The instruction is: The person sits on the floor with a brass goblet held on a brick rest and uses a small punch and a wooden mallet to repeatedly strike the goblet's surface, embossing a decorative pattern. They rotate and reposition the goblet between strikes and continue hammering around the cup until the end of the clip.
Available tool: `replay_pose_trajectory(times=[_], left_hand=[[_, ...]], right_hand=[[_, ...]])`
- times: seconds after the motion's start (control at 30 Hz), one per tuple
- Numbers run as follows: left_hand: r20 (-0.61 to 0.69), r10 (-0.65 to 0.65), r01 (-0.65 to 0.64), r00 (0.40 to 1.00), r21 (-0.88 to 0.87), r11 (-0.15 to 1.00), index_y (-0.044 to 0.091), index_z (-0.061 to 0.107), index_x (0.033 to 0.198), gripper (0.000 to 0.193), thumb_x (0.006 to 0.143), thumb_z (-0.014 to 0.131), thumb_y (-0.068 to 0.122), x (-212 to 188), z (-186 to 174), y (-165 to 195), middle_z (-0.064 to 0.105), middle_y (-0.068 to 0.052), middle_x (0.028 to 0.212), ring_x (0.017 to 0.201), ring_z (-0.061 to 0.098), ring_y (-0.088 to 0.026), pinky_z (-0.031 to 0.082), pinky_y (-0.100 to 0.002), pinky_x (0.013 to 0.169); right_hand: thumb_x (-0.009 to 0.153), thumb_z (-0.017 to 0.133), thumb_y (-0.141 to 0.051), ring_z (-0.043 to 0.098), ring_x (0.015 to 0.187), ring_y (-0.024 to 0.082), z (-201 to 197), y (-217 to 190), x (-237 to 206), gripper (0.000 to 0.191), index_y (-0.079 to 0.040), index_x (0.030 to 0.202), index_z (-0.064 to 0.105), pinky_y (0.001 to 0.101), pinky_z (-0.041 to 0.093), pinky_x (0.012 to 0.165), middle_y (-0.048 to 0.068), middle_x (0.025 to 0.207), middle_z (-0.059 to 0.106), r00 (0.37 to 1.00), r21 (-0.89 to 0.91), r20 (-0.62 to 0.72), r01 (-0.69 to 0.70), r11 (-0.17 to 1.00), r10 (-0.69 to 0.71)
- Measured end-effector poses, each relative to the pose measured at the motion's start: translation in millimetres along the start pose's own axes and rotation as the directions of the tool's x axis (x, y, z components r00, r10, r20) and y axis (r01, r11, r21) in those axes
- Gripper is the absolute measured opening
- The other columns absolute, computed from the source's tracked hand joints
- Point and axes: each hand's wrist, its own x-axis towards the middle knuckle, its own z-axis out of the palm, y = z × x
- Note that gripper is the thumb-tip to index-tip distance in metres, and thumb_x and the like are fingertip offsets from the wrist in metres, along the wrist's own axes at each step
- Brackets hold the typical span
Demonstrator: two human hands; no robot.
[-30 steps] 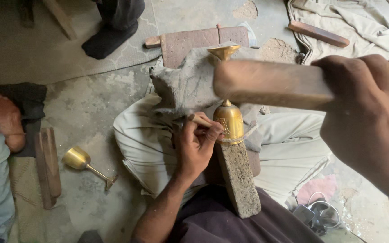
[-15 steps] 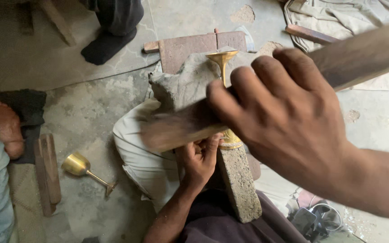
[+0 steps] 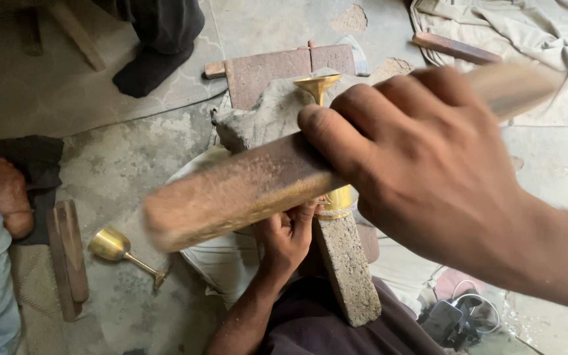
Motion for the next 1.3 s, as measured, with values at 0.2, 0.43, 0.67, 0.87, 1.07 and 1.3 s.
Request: replay_pose_trajectory(times=[0.2,0.43,0.67,0.87,1.07,1.3], left_hand=[[0.042,0.066,-0.066,0.997,0.018,0.998,0.0,0.069,0.107,0.014,0.103,0.071,0.014,2,-5,5,0.075,-0.007,0.098,0.084,0.071,-0.009,0.059,-0.022,0.07],[0.02,0.117,-0.118,0.993,0.126,0.985,0.005,0.069,0.107,0.015,0.102,0.073,0.019,6,-4,6,0.071,0.001,0.094,0.069,0.052,-0.003,0.044,-0.019,0.06],[0.037,0.072,-0.074,0.997,0.079,0.994,0.007,0.073,0.107,0.014,0.1,0.074,0.02,4,-7,4,0.072,0.001,0.088,0.065,0.051,-0.003,0.041,-0.019,0.057],[0.081,0.094,-0.108,0.992,0.194,0.975,0.007,0.074,0.101,0.015,0.098,0.075,0.022,8,-10,-3,0.076,-0.001,0.084,0.061,0.063,-0.003,0.047,-0.021,0.052],[0.323,0.125,-0.196,0.938,0.199,0.96,0.005,0.068,0.115,0.025,0.101,0.071,0.025,28,-20,7,0.077,-0.004,0.099,0.085,0.076,-0.014,0.063,-0.028,0.07],[0.615,0.076,-0.285,0.785,0.249,0.926,0.01,0.062,0.115,0.028,0.095,0.074,0.024,76,-17,44,0.077,-0.006,0.102,0.084,0.079,-0.018,0.062,-0.032,0.069]], right_hand=[[0.099,0.065,-0.038,0.069,0.09,0.019,8,1,0,0.026,-0.02,0.118,0.063,0.0414,0.052,0.094,-0.001,0.091,0.065,0.997,-0.313,-0.028,0.062,0.948,-0.074],[0.096,0.063,-0.041,0.064,0.081,0.014,6,3,0,0.017,-0.024,0.098,0.063,0.0374,0.049,0.086,-0.007,0.083,0.062,0.995,-0.362,0.096,0.071,0.93,-0.038],[0.086,0.074,-0.042,0.066,0.088,0.013,-4,6,-1,0.029,-0.025,0.108,0.067,0.0384,0.048,0.091,-0.007,0.086,0.064,0.994,-0.337,-0.087,0.027,0.941,-0.059],[0.095,0.069,-0.034,0.066,0.09,0.016,-2,6,-10,0.019,-0.023,0.11,0.066,0.0403,0.048,0.094,-0.004,0.088,0.065,1.0,-0.309,-0.019,0.014,0.951,-0.021],[0.078,0.072,-0.025,0.069,0.093,0.02,11,22,-41,0.043,-0.027,0.121,0.072,0.0457,0.049,0.091,0.003,0.1,0.074,0.995,-0.192,-0.043,-0.097,0.977,0.091],[0.078,0.069,0.007,0.069,0.089,0.027,54,34,-95,0.04,-0.004,0.117,0.071,0.0442,0.05,0.09,0.013,0.099,0.073,0.872,0.248,0.042,-0.483,0.84,0.488]])
